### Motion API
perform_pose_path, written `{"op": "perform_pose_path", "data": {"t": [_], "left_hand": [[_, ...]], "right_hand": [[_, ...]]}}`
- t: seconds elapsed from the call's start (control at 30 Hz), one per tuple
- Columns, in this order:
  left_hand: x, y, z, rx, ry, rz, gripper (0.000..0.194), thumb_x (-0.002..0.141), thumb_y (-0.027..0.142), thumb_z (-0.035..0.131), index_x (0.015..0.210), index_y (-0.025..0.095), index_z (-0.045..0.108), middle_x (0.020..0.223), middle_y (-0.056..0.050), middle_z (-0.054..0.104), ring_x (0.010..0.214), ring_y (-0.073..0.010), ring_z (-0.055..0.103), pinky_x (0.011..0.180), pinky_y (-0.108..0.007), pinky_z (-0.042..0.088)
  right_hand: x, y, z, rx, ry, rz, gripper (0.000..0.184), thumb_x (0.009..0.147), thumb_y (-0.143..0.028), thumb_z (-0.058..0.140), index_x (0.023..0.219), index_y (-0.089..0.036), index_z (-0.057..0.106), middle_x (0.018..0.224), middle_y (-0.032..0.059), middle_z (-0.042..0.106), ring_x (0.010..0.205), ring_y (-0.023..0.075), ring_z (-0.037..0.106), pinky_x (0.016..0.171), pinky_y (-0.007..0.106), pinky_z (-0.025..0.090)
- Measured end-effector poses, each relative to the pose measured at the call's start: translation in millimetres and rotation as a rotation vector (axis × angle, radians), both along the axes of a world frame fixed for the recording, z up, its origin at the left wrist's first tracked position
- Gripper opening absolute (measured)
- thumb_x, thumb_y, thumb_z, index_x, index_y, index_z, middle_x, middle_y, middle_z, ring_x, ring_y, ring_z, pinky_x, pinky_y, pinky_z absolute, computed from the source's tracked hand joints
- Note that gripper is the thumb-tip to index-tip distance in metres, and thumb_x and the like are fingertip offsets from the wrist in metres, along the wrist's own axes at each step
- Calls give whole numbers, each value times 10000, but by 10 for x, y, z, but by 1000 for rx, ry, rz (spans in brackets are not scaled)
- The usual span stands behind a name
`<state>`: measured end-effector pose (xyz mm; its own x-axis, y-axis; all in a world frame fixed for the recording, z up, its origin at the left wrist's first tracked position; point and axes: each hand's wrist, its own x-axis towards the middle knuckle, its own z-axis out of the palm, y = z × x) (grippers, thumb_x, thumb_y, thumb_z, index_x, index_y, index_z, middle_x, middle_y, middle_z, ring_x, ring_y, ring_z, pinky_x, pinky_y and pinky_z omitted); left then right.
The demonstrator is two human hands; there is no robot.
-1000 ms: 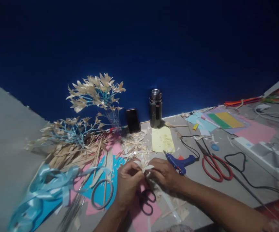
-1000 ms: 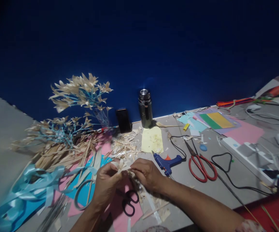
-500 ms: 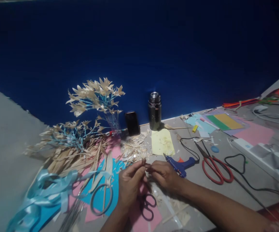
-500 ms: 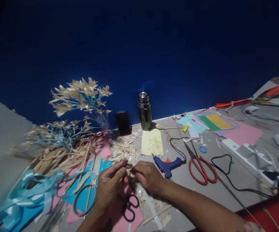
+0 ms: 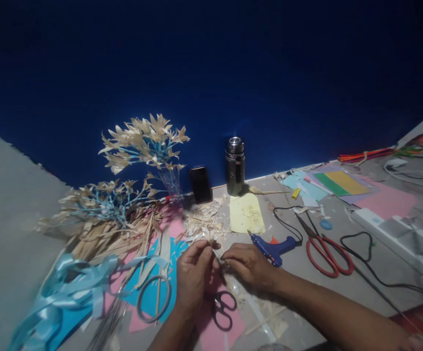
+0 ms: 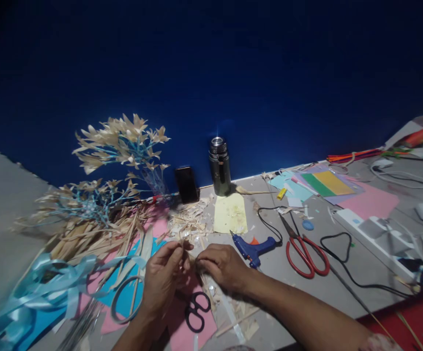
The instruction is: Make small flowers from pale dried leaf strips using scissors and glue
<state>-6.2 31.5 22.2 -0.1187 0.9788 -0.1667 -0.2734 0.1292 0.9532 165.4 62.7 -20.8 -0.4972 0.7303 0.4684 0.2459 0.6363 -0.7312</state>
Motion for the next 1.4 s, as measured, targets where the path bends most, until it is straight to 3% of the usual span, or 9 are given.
{"op": "perform_pose_path", "data": {"t": [0.37, 0.53, 0.7, 0.9, 1.03, 1.23, 1.4], "left_hand": [[12, 4, -26, 5, -52, 120, 464, 674, 492, 874, 726, 198, 519, 458, 83, 516, 384, -54, 390, 387, -158, 308], [71, -14, 14, -26, -36, 77, 448, 671, 483, 876, 733, 196, 537, 474, 68, 536, 388, -70, 422, 383, -172, 326], [107, -48, -1, -9, -16, 76, 423, 678, 446, 876, 684, 189, 540, 467, 65, 529, 421, -74, 440, 417, -175, 365], [130, -88, -49, -26, -69, 80, 463, 652, 453, 888, 630, 190, 508, 470, 65, 537, 401, -72, 452, 399, -179, 380], [134, -83, -95, -40, -91, 76, 489, 638, 472, 894, 632, 198, 489, 472, 57, 568, 394, -90, 495, 397, -192, 414], [127, -98, -261, -44, -149, 27, 400, 735, 399, 847, 702, 207, 498, 512, 64, 575, 428, -100, 514, 429, -209, 442], [121, -128, -369, -34, -47, 32, 377, 711, 411, 853, 698, 192, 547, 538, 52, 571, 446, -101, 525, 430, -201, 431]], "right_hand": [[-26, -69, 63, -99, 28, 44, 219, 960, -169, 545, 912, -152, 759, 776, 54, 716, 708, 161, 648, 700, 260, 477], [-34, -104, 122, -166, 122, 42, 186, 943, -193, 581, 898, -155, 757, 791, 53, 743, 710, 155, 662, 694, 250, 479], [-11, -90, 151, -69, 111, 72, 289, 985, -227, 510, 797, -158, 718, 682, 36, 672, 631, 147, 602, 646, 250, 459], [0, -100, 182, -63, 80, 78, 347, 1015, -247, 461, 773, -174, 697, 670, 33, 649, 637, 153, 601, 656, 259, 457], [-9, -101, 156, -84, 78, 68, 362, 1025, -279, 459, 772, -177, 698, 667, 37, 662, 632, 155, 610, 652, 263, 461], [-10, -103, 160, -175, 213, 102, 354, 1029, -315, 482, 769, -169, 673, 670, 26, 690, 599, 132, 628, 619, 233, 481], [22, -106, 191, -145, 177, 103, 417, 1040, -326, 459, 700, -168, 643, 637, 27, 665, 592, 130, 618, 622, 235, 477]]}}
